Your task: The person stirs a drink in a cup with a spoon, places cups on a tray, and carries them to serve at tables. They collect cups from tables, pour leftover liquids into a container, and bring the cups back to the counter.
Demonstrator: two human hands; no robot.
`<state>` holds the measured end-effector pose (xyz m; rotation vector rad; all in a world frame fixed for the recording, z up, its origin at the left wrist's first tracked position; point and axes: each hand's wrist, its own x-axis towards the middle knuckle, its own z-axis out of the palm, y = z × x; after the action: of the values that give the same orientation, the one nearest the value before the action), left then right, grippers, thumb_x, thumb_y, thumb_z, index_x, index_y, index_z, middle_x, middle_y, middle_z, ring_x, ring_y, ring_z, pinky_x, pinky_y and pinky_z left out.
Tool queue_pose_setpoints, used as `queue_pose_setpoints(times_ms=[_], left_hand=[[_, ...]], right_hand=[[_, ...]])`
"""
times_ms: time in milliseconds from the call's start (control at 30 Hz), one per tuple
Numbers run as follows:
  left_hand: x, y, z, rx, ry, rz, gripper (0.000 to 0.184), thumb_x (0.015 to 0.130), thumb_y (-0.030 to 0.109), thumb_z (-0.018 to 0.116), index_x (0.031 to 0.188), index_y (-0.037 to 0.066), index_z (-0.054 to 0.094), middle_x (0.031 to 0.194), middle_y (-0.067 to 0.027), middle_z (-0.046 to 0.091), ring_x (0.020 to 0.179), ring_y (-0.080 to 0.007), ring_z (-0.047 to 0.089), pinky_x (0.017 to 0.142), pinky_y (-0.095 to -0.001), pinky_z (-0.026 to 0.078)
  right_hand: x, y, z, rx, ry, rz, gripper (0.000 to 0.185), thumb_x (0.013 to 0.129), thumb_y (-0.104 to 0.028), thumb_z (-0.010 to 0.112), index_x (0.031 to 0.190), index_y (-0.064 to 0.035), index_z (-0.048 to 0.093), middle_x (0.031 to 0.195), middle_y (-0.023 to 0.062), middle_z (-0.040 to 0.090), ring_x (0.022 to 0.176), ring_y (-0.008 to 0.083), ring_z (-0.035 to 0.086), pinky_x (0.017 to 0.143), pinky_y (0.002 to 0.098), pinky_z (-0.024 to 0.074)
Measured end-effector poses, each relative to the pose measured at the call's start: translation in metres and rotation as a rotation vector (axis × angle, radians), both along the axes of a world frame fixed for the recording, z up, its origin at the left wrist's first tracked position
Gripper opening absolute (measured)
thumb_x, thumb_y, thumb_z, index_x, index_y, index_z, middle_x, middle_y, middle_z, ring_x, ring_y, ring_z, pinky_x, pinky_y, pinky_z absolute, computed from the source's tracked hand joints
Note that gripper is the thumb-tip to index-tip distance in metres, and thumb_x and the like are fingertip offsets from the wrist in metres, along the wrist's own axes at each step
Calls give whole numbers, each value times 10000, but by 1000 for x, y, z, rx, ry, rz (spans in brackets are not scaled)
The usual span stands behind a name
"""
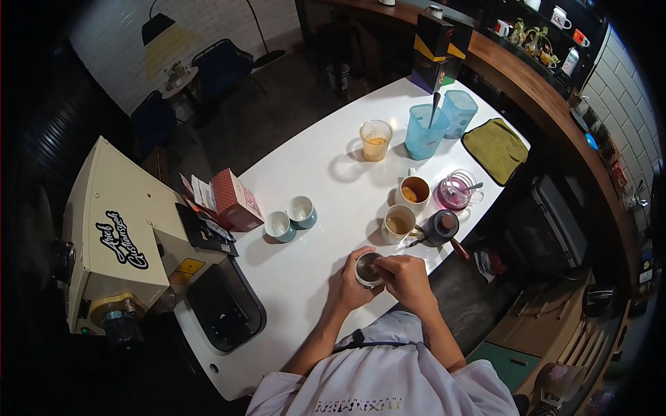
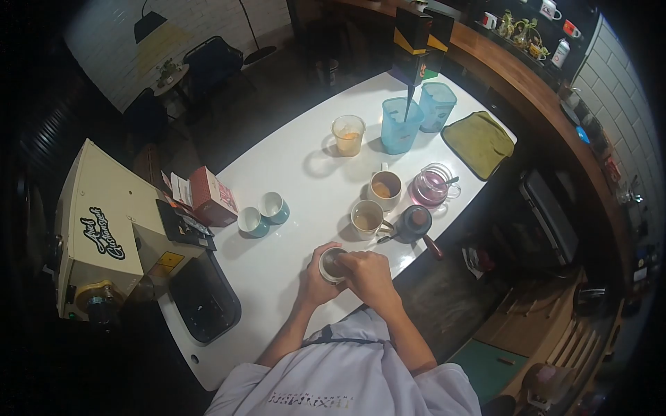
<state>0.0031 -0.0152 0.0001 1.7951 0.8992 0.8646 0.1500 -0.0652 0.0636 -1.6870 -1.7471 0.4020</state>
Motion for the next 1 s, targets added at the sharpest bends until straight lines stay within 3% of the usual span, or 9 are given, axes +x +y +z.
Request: queue_pose_setpoints(times_ms=[367, 1000], left_hand=[[-1, 0, -2, 51, 3, 1, 766, 639, 199, 882, 1280, 118, 470, 1137, -105, 638, 984, -280, 677, 818, -368, 554], [1, 1, -9, 48, -38, 3, 754, 641, 196, 880, 1273, 117, 477, 1058, -95, 664, 944, -278, 688, 799, -364, 557]], right_hand=[[-5, -3, 6, 62, 40, -3, 146, 694, -59, 683, 838, -70, 658, 734, 110, 660, 691, 316, 652, 607, 411, 509], [-1, -1, 4, 49, 37, 12, 169, 694, -53, 682, 860, -65, 652, 736, 112, 657, 704, 317, 656, 616, 417, 508]])
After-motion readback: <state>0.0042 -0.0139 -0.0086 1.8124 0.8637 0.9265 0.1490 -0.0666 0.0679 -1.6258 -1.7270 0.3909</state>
